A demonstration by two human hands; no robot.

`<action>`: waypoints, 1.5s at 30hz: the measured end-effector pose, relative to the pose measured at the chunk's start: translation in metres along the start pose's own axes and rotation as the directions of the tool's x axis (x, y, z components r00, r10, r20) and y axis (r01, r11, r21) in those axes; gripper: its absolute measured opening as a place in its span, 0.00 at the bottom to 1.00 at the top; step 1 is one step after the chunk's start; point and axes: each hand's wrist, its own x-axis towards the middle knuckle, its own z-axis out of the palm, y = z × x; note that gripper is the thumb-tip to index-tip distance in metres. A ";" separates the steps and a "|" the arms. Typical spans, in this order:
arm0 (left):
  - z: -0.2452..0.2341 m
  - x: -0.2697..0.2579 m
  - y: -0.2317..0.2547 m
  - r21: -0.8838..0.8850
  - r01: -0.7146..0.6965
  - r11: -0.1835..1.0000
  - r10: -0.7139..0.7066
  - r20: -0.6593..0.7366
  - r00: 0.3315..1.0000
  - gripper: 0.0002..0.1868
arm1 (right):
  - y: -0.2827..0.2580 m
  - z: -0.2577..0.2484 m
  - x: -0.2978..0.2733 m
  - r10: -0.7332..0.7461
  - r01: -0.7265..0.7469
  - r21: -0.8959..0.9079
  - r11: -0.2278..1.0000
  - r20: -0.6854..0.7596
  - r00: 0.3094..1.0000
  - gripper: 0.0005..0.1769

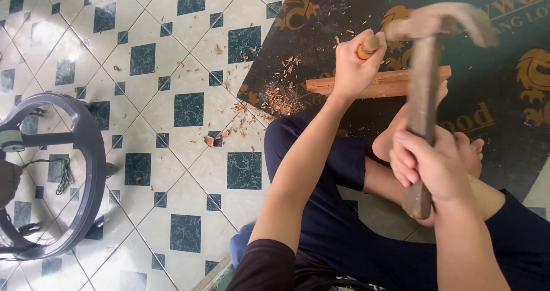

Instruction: Carving a piece of wood using a hammer and a chisel while sitting on the floor and using feet for stabilization.

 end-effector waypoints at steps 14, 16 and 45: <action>0.006 0.016 -0.019 -0.008 0.025 1.000 -0.023 0.209 0.978 0.16 | -0.044 0.006 -0.015 -0.053 0.051 -0.019 0.999 -0.107 0.993 0.08; 0.005 0.016 -0.022 -0.010 0.007 1.000 -0.004 0.221 0.975 0.16 | -0.042 0.004 -0.007 0.030 -0.026 0.037 0.999 -0.102 0.994 0.05; 0.010 0.026 -0.029 0.009 0.076 0.997 -0.073 0.399 0.914 0.18 | -0.055 -0.002 -0.002 0.171 -0.186 -0.065 0.980 -0.188 0.967 0.11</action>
